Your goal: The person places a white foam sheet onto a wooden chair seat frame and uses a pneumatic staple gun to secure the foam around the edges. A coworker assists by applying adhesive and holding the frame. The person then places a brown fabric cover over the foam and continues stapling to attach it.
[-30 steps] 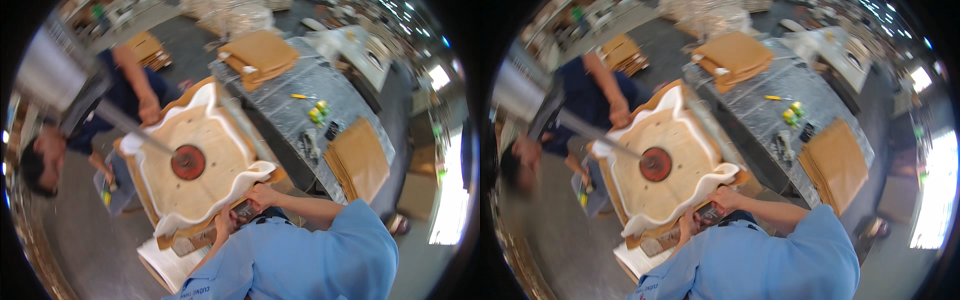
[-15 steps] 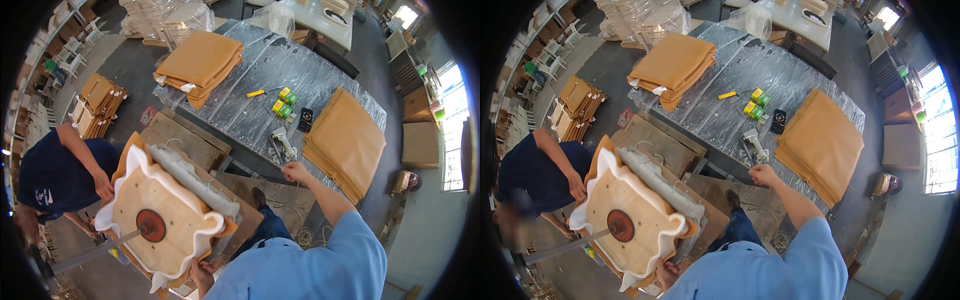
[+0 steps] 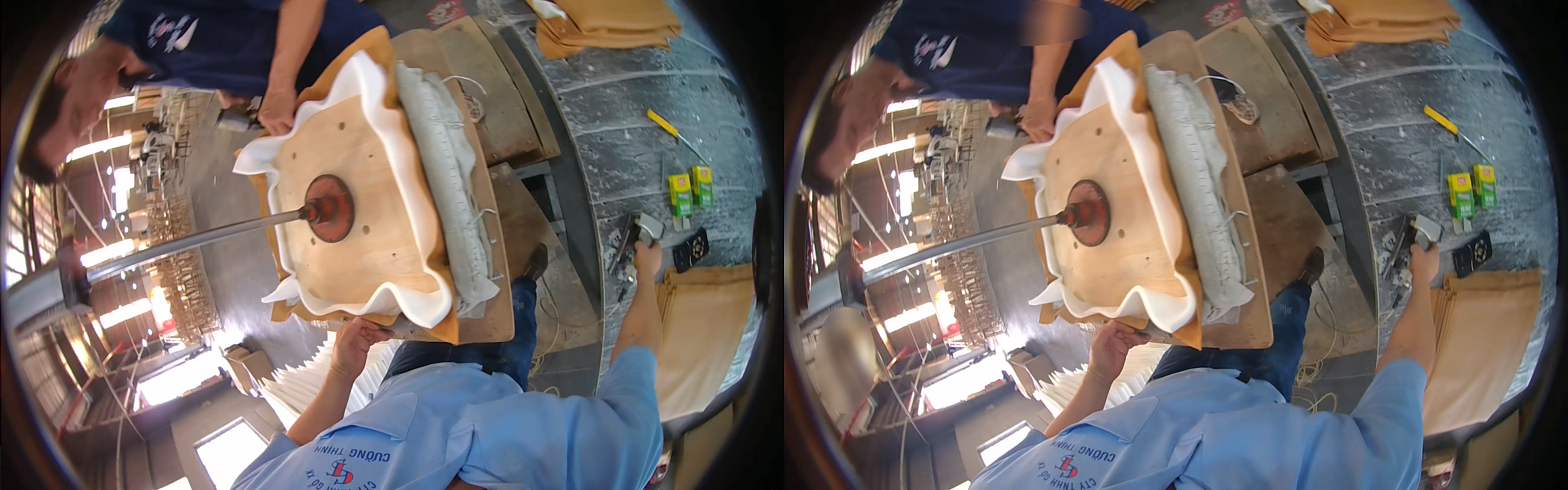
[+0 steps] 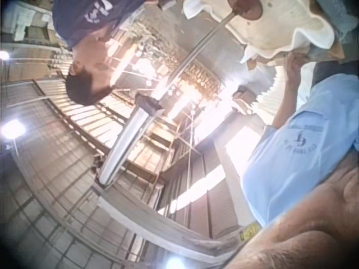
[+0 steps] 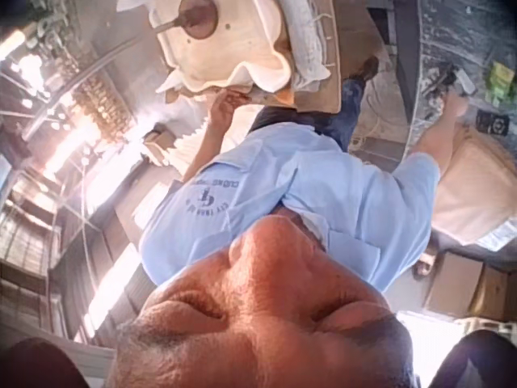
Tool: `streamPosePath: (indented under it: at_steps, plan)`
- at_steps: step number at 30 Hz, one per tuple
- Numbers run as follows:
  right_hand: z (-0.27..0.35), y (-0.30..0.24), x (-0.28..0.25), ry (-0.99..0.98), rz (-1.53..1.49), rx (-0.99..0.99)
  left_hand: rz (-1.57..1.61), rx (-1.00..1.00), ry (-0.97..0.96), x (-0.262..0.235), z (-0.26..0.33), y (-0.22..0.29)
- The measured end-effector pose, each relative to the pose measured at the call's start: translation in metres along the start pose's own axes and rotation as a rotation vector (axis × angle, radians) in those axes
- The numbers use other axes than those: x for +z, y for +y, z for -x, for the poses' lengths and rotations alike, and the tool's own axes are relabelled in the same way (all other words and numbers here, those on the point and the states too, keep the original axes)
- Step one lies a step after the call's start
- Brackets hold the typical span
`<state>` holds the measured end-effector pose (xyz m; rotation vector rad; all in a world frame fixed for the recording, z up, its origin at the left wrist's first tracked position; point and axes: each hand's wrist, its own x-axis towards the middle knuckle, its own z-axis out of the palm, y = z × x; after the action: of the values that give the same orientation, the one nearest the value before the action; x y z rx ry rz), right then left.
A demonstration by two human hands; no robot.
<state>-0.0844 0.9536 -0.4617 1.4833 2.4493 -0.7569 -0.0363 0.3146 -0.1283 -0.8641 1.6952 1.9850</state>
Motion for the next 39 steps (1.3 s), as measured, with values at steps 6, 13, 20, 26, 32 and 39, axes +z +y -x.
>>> streamPosePath:
  at_steps: [6, 13, 20, 26, 32, 39]
  plan:
    - [0.094, -0.003, -0.016, 0.172, -0.209, 0.0, -1.137, 0.57, -0.09, 0.002, 0.017, 0.038]
    - [0.267, -0.013, -0.055, 0.196, -1.045, -0.046, -1.407, 1.094, -0.387, -0.031, -0.028, 0.051]
    - [0.466, -0.061, -0.061, 0.003, -1.192, -0.045, -1.414, 1.289, -0.442, -0.019, -0.083, 0.045]
    - [0.543, -0.075, -0.052, -0.18, -1.078, -0.178, -1.442, 1.316, -0.501, -0.005, -0.088, 0.047]
    - [0.547, -0.106, -0.057, -0.428, -0.981, -0.307, -1.422, 1.204, -0.488, -0.008, -0.091, 0.053]
    - [0.526, -0.175, -0.083, -0.694, -0.821, -0.4, -1.342, 1.076, -0.426, 0.0, -0.105, 0.058]
